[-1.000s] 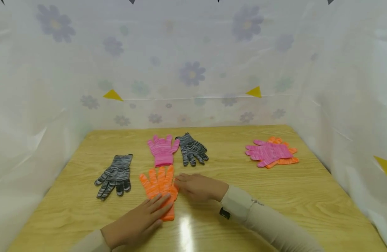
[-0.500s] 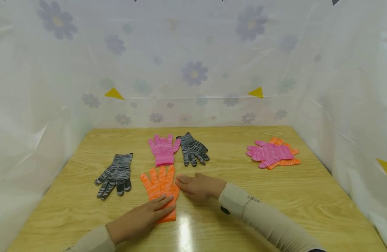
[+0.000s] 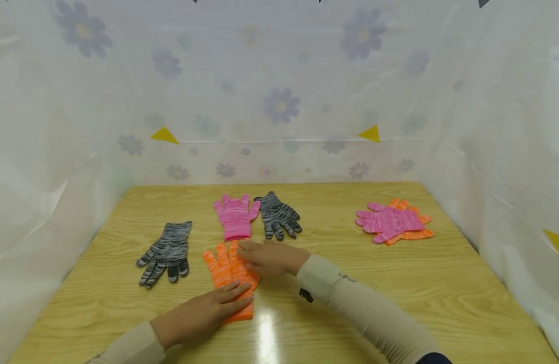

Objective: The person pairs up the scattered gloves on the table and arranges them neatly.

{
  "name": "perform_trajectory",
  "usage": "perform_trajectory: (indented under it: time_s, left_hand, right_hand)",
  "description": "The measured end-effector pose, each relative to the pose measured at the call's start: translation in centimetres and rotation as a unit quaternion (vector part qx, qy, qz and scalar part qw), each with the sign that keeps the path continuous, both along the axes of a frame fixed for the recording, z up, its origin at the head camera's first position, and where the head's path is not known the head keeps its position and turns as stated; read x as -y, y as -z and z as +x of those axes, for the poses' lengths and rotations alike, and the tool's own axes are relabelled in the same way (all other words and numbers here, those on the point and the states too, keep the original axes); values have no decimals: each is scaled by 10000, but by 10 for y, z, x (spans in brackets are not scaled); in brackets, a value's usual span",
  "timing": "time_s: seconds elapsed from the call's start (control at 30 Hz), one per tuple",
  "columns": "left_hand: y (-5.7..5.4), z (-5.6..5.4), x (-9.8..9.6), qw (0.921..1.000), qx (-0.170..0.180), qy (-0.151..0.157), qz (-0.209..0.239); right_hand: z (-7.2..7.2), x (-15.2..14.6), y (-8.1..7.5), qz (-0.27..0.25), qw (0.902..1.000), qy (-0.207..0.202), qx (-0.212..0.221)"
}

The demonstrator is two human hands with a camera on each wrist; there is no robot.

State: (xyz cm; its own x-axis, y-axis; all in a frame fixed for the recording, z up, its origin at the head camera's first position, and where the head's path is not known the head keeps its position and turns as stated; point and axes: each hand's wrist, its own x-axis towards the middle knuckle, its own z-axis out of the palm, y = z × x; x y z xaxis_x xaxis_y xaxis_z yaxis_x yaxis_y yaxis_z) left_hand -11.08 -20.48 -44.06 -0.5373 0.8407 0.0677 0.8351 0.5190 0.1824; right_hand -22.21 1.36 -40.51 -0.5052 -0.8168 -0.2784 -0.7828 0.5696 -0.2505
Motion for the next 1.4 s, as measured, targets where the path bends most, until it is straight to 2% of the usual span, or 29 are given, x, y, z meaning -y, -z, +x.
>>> perform_trajectory:
  time_s: [0.07,0.17,0.3,0.4,0.53,0.6,0.73,0.87,0.97,1.07,1.2,1.4]
  left_hand:
    - [0,0,0,10000,30,2,44]
    - [0,1,1,9995,317,-39,59]
    - [1,1,3,9990,438,-45,36]
    - [2,0,3,9995,320,-7,31]
    - [2,-1,4,9994,327,7,68]
    - [3,-2,4,9997,237,56,104]
    - [4,-2,4,9997,184,100,137]
    - [4,-2,4,9996,219,96,114]
    - [3,-1,4,9998,157,92,119]
    - [4,-1,4,9998,158,80,105]
    - [6,-1,3,9994,329,78,70]
    - [5,-2,3,9986,519,46,116]
  right_hand:
    - [-3,4,5,309,9993,196,101]
    - [-9,2,13,778,9960,417,132]
    - [-14,-3,10,1136,9915,627,57]
    - [-13,0,3,1049,9923,656,41]
    - [-10,12,2,516,9983,282,46]
    - [-8,19,5,462,9989,109,-23]
    - [-12,27,12,760,9967,209,-217]
    - [-19,33,14,1126,9910,371,-619]
    - [-20,38,13,1054,9911,348,-730]
    - [-16,45,11,765,9951,165,-606]
    - [-12,52,12,819,9953,-67,-517]
    - [-16,59,19,1264,9841,75,-1247]
